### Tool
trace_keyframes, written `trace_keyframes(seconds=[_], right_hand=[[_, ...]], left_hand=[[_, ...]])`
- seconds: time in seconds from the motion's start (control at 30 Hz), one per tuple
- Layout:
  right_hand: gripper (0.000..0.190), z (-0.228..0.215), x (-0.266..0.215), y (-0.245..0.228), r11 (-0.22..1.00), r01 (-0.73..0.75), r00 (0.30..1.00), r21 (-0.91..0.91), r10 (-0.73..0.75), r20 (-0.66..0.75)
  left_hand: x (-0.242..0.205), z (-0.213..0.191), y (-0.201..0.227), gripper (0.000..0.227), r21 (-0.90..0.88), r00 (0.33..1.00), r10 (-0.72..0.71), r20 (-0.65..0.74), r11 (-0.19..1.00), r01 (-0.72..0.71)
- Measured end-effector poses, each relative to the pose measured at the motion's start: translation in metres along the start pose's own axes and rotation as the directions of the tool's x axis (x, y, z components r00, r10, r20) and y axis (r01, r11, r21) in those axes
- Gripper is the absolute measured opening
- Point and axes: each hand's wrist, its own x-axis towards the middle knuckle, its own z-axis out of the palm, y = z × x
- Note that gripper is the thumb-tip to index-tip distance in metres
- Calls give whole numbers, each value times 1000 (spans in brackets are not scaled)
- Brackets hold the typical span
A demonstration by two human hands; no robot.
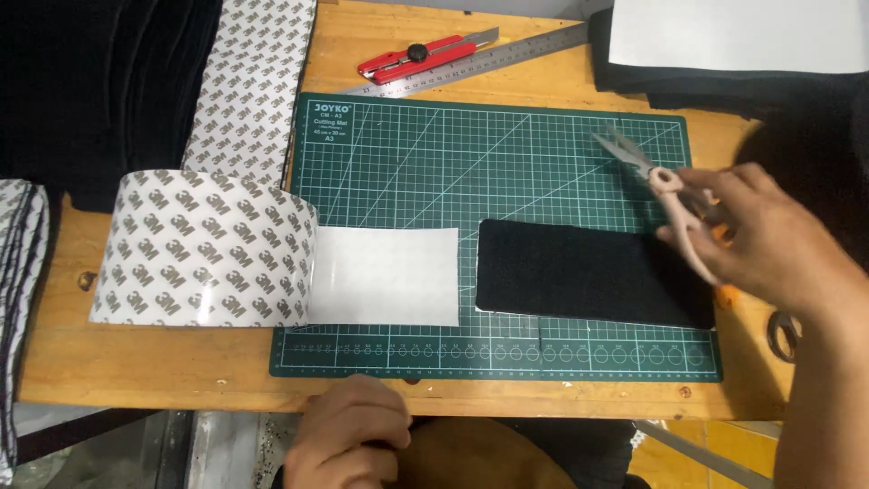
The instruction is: Cutting strips of adhesive tape from a roll and applying them to rectangular foam pieces on a cutting mat.
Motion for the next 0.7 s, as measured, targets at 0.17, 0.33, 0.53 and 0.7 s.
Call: trace_keyframes(seconds=[0.17, 0.33, 0.53, 0.7], right_hand=[[76, 7, 32, 24, 998, -32, 999, -49, 34, 39], [82, 10, 51, 29, 991, 37, 998, -127, -30, 58], [65, 37, 67, 61, 938, 296, 920, -180, -331, -209], [47, 37, 39, 39, 863, 420, 720, -281, -506, -475]], left_hand=[[-18, -4, -56, 26, 321, 780, 415, -468, 902, -288], [-19, -22, -59, 15, 370, 601, 366, -710, 921, -124], [-10, -18, -53, 72, 379, 812, 215, -543, 926, 8], [2, -14, -43, 55, 113, 674, -33, -738, 979, 172]])
